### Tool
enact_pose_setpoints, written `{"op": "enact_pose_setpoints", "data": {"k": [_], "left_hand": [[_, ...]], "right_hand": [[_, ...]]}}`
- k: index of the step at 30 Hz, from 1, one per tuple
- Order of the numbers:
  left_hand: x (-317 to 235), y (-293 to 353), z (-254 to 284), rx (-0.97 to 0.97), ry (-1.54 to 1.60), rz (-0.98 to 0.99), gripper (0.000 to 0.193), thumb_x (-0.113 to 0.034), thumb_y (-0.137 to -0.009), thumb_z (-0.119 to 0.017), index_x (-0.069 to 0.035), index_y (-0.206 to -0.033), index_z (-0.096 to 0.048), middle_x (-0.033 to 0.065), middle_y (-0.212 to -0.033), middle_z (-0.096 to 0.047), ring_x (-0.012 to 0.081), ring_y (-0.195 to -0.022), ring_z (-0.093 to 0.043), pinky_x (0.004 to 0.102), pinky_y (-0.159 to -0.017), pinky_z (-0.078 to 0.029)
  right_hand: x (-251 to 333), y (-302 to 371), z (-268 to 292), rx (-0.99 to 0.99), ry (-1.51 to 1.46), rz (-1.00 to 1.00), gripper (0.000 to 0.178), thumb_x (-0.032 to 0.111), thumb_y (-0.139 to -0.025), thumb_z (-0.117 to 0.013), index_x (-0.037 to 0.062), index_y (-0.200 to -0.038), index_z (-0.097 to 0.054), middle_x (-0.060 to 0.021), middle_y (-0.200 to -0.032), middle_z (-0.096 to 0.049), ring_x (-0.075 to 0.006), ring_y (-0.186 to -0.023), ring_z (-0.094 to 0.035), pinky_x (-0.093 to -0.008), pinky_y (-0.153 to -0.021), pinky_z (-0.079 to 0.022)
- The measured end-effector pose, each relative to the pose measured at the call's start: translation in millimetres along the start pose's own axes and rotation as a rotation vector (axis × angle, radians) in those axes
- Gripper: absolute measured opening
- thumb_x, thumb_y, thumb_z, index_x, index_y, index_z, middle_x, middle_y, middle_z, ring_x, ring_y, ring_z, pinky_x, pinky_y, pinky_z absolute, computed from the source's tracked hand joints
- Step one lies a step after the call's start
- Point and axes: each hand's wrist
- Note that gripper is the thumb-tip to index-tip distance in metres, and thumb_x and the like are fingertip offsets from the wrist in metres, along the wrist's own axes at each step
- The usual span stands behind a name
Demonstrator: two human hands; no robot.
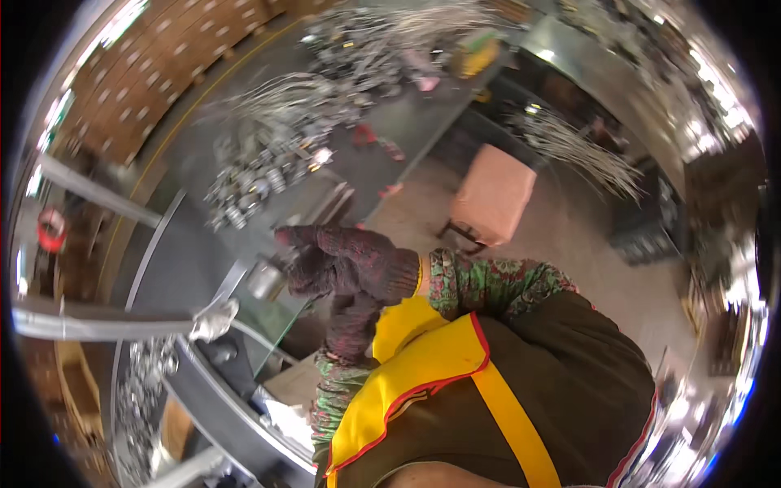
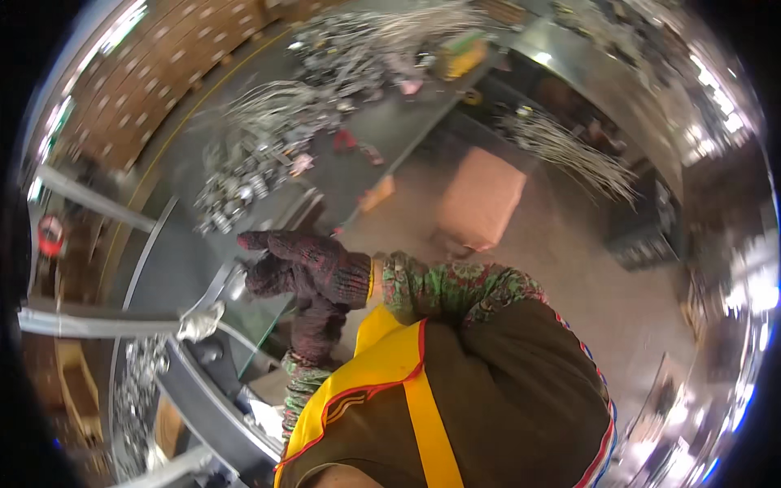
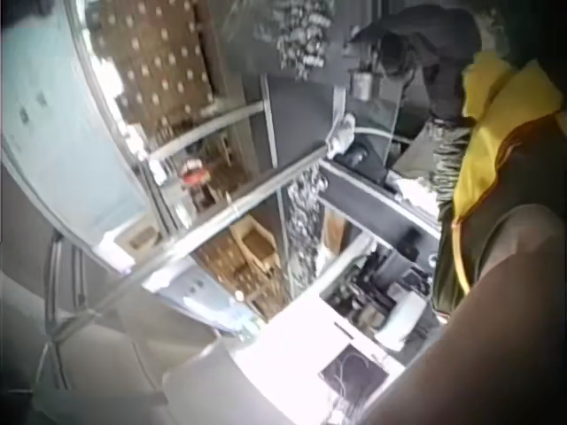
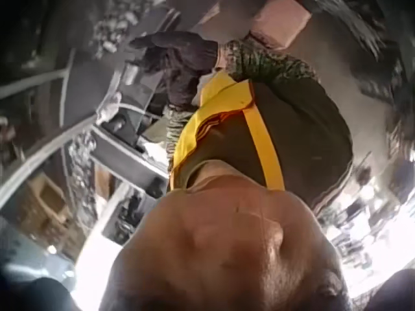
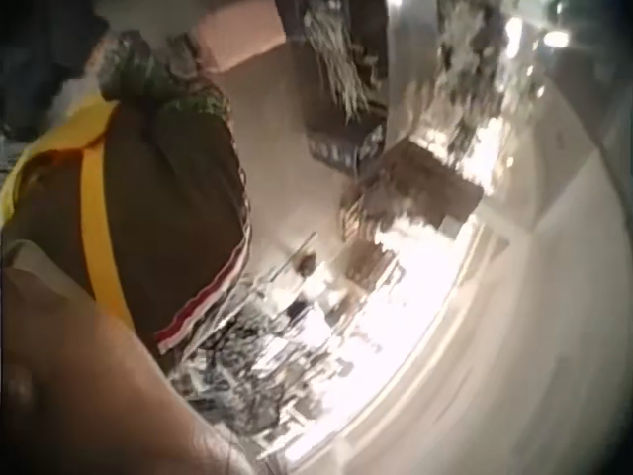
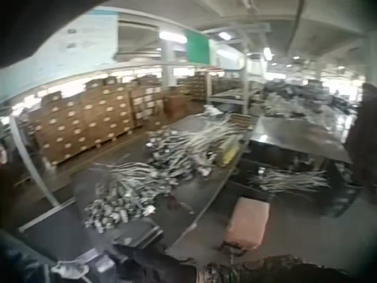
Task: The person processes electrical wires using a machine, fits components into circular frames, and places them onto a conveyor belt. The person then removes their gloves, retrieves another pair from a bin, and puts them on.
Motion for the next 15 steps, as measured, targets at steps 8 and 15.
{"op": "enact_pose_setpoints", "data": {"k": [8, 15], "left_hand": [[-91.2, -36.2, -93.3, 0.293, 1.084, 0.237, 0.018, -0.005, -0.087, -0.055, -0.003, -0.102, -0.065, 0.0036, -0.081, -0.064, 0.0136, -0.07, -0.059, 0.0277, -0.065, -0.047], [-149.0, -91.0, -174.4, 0.568, 1.233, 0.783, 0.02, -0.016, -0.091, -0.055, 0.001, -0.093, -0.063, 0.0077, -0.079, -0.064, 0.0165, -0.07, -0.06, 0.0302, -0.066, -0.049]], "right_hand": [[63.1, 131.5, 5.5, -0.382, 0.274, 0.264, 0.046, 0.027, -0.099, -0.056, 0.0063, -0.14, -0.049, -0.0109, -0.1, -0.069, -0.0219, -0.094, -0.068, -0.038, -0.089, -0.053], [144.6, 238.0, 39.5, -0.769, 0.796, 0.249, 0.043, 0.022, -0.098, -0.058, 0.0042, -0.137, -0.052, -0.0093, -0.1, -0.068, -0.0171, -0.095, -0.067, -0.0326, -0.09, -0.053]]}}
Point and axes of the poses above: each hand's wrist, its own y-axis away from the middle knuckle, its own z-axis out of the back of the hand, x = y × z
